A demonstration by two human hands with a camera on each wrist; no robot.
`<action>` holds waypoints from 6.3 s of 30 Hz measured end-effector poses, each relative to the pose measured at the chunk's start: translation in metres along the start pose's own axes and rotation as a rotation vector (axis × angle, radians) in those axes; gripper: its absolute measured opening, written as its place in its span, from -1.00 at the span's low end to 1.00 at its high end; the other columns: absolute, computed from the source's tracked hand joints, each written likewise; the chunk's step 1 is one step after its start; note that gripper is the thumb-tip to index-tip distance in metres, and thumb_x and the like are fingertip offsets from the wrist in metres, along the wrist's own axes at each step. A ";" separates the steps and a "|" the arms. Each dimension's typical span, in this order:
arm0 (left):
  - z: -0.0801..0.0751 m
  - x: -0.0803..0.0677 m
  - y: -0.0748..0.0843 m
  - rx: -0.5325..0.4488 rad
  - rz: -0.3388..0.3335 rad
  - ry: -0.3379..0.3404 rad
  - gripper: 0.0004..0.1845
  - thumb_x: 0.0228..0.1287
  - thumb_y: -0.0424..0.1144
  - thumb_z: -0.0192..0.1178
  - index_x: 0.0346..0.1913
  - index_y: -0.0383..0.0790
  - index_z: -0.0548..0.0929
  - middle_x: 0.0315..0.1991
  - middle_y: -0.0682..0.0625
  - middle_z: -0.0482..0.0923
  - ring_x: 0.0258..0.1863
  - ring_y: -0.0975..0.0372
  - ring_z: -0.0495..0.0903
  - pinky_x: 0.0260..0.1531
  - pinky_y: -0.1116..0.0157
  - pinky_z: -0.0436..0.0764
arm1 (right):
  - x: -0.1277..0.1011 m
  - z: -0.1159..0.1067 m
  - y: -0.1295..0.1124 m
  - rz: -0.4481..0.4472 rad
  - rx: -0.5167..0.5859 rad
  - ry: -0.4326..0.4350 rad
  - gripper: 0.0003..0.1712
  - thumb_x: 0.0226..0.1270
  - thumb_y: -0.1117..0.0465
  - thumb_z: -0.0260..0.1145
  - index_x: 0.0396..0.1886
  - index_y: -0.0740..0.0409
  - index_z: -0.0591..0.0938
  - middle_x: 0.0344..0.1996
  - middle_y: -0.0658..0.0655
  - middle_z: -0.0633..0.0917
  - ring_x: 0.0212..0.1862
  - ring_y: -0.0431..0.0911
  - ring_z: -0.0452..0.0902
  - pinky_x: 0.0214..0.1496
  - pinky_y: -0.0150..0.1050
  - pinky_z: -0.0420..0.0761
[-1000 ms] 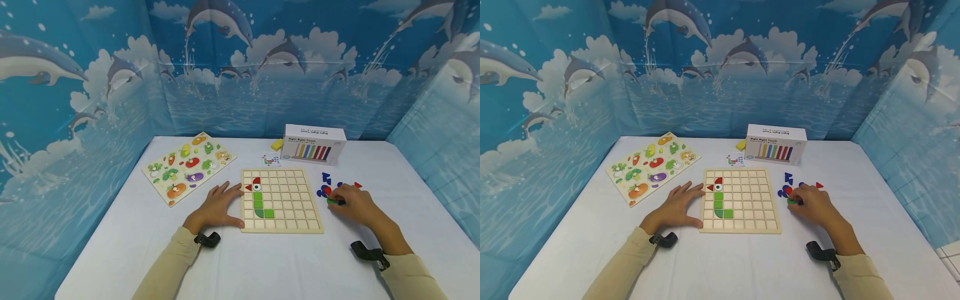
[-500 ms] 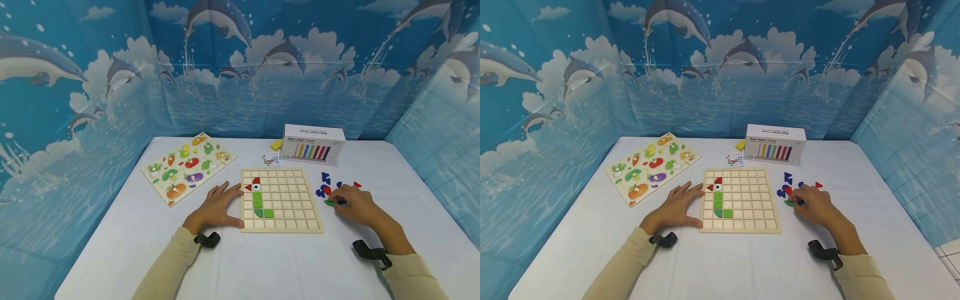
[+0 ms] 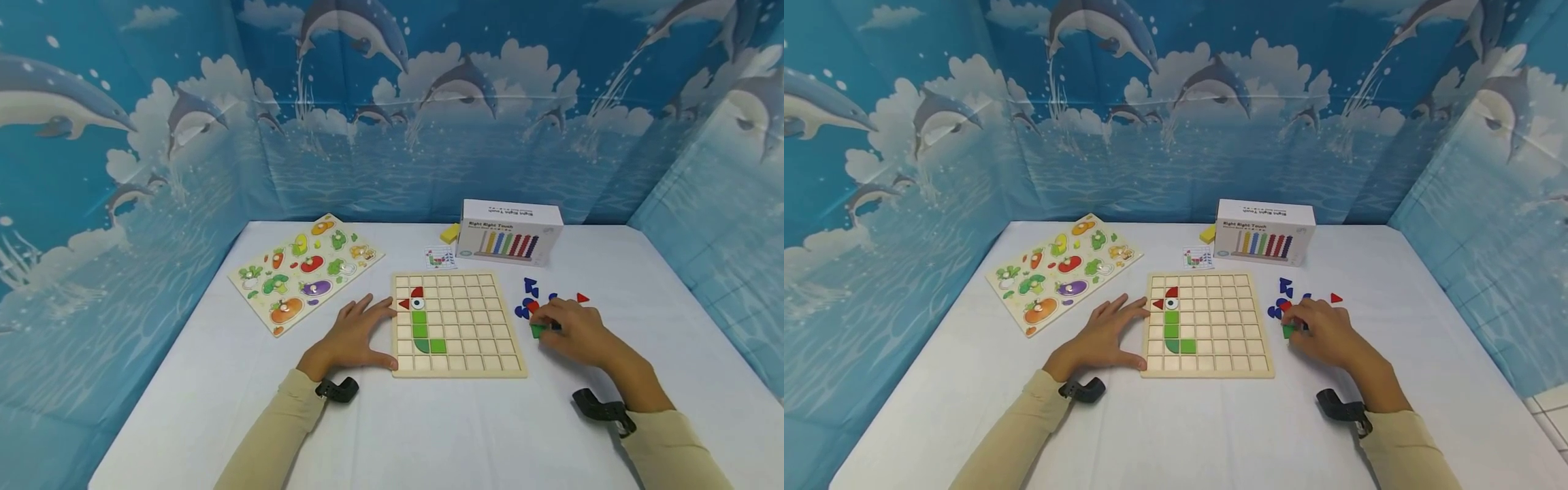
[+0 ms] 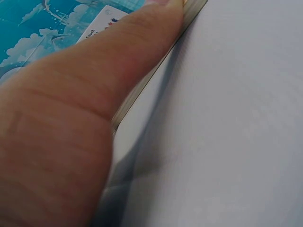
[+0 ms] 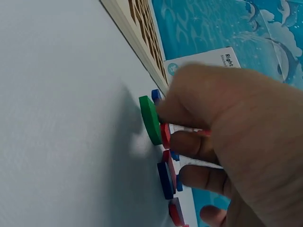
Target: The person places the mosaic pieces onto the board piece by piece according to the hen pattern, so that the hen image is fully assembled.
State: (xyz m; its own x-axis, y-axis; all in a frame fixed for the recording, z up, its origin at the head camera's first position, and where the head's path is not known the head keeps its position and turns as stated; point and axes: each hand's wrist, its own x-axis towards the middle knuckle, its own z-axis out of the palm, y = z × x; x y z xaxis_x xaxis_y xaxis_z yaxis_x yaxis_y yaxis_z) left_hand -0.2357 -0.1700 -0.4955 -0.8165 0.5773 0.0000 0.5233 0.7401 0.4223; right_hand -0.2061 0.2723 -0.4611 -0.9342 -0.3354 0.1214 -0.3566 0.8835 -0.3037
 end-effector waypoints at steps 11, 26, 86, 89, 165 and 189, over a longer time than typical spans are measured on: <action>0.000 0.000 0.000 0.012 0.000 -0.004 0.11 -0.16 0.62 0.29 0.48 0.20 0.33 0.61 0.22 -0.04 0.60 0.11 -0.29 0.47 -0.05 -0.22 | 0.002 0.006 -0.003 -0.011 -0.019 -0.028 -0.70 0.05 0.09 0.62 -0.25 -0.03 0.70 -0.35 -0.08 0.59 -0.16 0.01 0.48 -0.11 0.20 0.38; -0.001 -0.001 0.002 -0.004 0.009 0.013 0.08 -0.14 0.57 0.34 0.47 0.16 0.36 0.61 0.15 0.02 0.60 0.06 -0.23 0.46 -0.09 -0.20 | 0.000 -0.002 -0.001 0.103 -0.032 -0.059 -0.63 0.09 0.07 0.60 -0.14 0.10 0.73 -0.34 0.01 0.62 -0.07 0.14 0.49 -0.02 0.41 0.22; -0.006 -0.001 0.006 0.027 0.009 -0.009 0.08 -0.12 0.56 0.33 0.48 0.14 0.35 0.61 0.16 -0.02 0.60 0.03 -0.23 0.46 -0.08 -0.19 | 0.002 0.003 0.000 0.029 -0.012 -0.059 -0.71 0.09 0.20 0.55 -0.15 0.03 0.73 -0.37 -0.09 0.62 -0.12 0.05 0.53 -0.01 0.34 0.22; -0.005 -0.001 0.005 0.032 0.013 -0.005 0.08 -0.12 0.56 0.34 0.48 0.13 0.35 0.61 0.15 -0.01 0.60 0.03 -0.23 0.46 -0.09 -0.18 | 0.002 0.003 0.000 0.021 0.000 -0.062 -0.73 0.09 0.21 0.54 -0.19 -0.04 0.72 -0.39 -0.11 0.60 -0.15 0.02 0.51 -0.03 0.32 0.22; -0.007 -0.002 0.008 -0.007 0.015 0.006 0.08 -0.13 0.52 0.38 0.47 0.11 0.36 0.61 0.11 0.02 0.59 0.00 -0.21 0.45 -0.12 -0.18 | 0.054 0.028 -0.089 -0.358 0.132 -0.158 -0.75 0.12 0.20 0.49 -0.19 -0.11 0.69 -0.37 -0.20 0.54 -0.27 -0.25 0.44 -0.23 -0.33 0.54; -0.006 -0.002 0.007 -0.018 0.018 -0.002 0.09 -0.13 0.54 0.36 0.48 0.11 0.35 0.61 0.13 0.02 0.59 0.00 -0.21 0.46 -0.12 -0.18 | 0.054 0.034 -0.098 -0.377 0.173 -0.246 -0.67 0.20 0.27 0.40 -0.05 -0.13 0.75 -0.15 -0.24 0.63 -0.09 -0.20 0.48 0.07 -0.10 0.58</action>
State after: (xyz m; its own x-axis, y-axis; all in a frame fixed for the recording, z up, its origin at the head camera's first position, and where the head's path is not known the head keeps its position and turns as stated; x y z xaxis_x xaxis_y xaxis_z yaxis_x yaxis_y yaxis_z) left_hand -0.2315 -0.1684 -0.4872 -0.8066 0.5910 0.0056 0.5333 0.7237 0.4381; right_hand -0.2222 0.1562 -0.4573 -0.7056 -0.7079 0.0329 -0.6473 0.6250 -0.4364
